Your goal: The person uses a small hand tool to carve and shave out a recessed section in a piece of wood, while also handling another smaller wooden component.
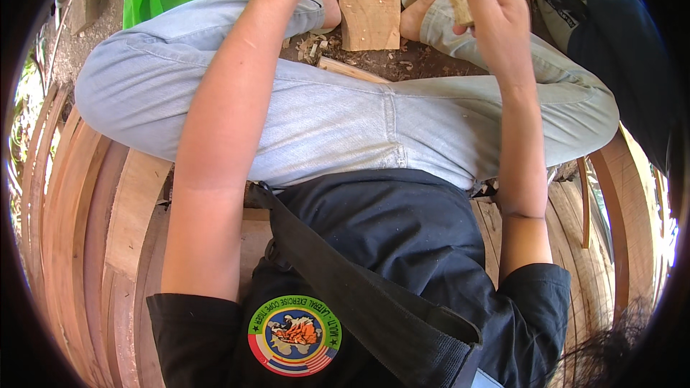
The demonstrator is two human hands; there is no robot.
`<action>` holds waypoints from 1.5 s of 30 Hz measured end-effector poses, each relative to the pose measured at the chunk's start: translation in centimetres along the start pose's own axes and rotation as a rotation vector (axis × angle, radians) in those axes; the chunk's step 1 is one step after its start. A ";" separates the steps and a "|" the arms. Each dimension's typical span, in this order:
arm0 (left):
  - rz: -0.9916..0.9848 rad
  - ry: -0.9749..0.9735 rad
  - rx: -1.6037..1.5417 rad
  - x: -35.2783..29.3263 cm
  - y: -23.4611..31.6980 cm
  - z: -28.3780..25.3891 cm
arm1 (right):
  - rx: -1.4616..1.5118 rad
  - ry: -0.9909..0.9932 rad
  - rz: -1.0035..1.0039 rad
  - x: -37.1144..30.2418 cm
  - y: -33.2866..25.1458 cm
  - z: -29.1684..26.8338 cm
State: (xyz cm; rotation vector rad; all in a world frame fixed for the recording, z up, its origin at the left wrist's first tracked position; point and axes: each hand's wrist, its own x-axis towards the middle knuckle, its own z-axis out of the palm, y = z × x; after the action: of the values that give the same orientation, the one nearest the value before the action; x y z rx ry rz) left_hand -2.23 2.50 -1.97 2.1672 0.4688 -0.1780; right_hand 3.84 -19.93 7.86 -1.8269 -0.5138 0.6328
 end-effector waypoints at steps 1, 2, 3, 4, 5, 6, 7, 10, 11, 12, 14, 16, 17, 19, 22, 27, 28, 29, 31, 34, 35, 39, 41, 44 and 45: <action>0.034 -0.007 -0.112 -0.1 -0.8 0.5 | -0.044 -0.007 -0.060 -0.3 -1.3 -0.1; 0.076 -0.028 -0.225 -0.2 -1.1 1.0 | -0.090 -0.001 -0.112 -0.7 -2.0 -0.2; 0.124 -0.068 -0.338 0.0 -1.3 1.4 | -0.022 0.040 -0.267 -0.6 -1.9 -0.1; 0.161 -0.060 -0.284 0.0 -1.7 1.6 | 0.048 0.081 -0.422 -0.4 -1.7 0.1; 0.206 -0.052 -0.230 0.3 -1.7 1.6 | -0.042 0.050 -0.453 -0.4 -1.5 0.0; 0.251 -0.044 -0.177 0.5 -1.6 1.5 | -0.127 0.017 -0.482 -0.5 -1.3 0.1; 0.249 -0.060 -0.225 0.4 -1.8 1.7 | -0.364 -0.096 -0.377 -0.8 -0.8 0.3; 0.752 0.282 0.344 2.4 -6.1 3.4 | -0.539 -0.230 -0.149 -1.5 -1.6 0.8; 0.568 0.218 0.130 1.8 -6.2 3.6 | -0.509 -0.225 -0.080 -1.6 -1.7 0.7; 0.391 0.208 0.106 1.3 -4.6 3.1 | -0.279 -0.135 -0.088 -0.9 -0.9 0.5; 0.034 0.182 0.062 1.3 -1.7 1.8 | 0.019 0.079 -0.307 0.7 0.5 -0.2; -0.110 0.338 0.146 2.1 -2.4 1.7 | 0.148 0.246 -0.241 0.8 -0.2 0.5; -0.192 0.405 0.110 1.9 -2.6 1.3 | 0.136 0.301 -0.232 0.7 0.8 0.3; -0.214 0.397 -0.070 1.7 -3.0 -0.4 | 0.140 0.347 -0.076 0.4 1.4 -1.0; -0.151 0.143 0.008 0.1 -2.8 -2.2 | 0.148 0.352 0.042 0.2 1.8 -1.3; -0.002 0.081 -0.017 1.1 -1.6 1.8 | 0.201 0.352 -0.108 0.3 1.8 -0.3; -0.004 0.064 -0.049 0.9 -1.7 2.1 | 0.232 0.326 -0.084 0.2 1.7 -0.2; -0.003 0.048 -0.081 0.8 -1.5 2.1 | 0.261 0.301 -0.062 0.1 1.5 -0.2; -0.035 0.040 -0.083 0.5 -1.5 1.9 | 0.221 0.249 0.005 -0.1 0.9 -0.3; -0.091 0.028 -0.044 0.1 -0.6 0.7 | 0.217 0.204 0.076 -0.2 1.3 -0.7; -0.082 0.009 -0.066 0.1 -0.6 0.5 | 0.225 0.193 0.095 -0.2 1.6 -0.7; -0.091 -0.047 0.032 -0.2 0.8 0.2 | 0.211 0.214 -0.030 -0.1 2.6 -0.2; 0.055 -0.044 -0.144 -0.2 -0.3 0.7 | 0.149 0.174 -0.120 0.0 2.9 0.0; 0.144 -0.062 -0.268 -0.1 -1.5 1.4 | 0.004 0.159 -0.192 -0.9 1.0 0.5; 0.151 -0.073 -0.284 -0.1 -1.6 1.5 | -0.003 0.175 -0.310 -0.6 1.0 0.2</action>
State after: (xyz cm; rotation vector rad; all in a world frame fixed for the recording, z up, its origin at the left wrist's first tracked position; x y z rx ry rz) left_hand -2.85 2.10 -4.04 1.9011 0.2691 -0.0995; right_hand 3.27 -20.53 6.93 -1.7387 -0.6622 0.2603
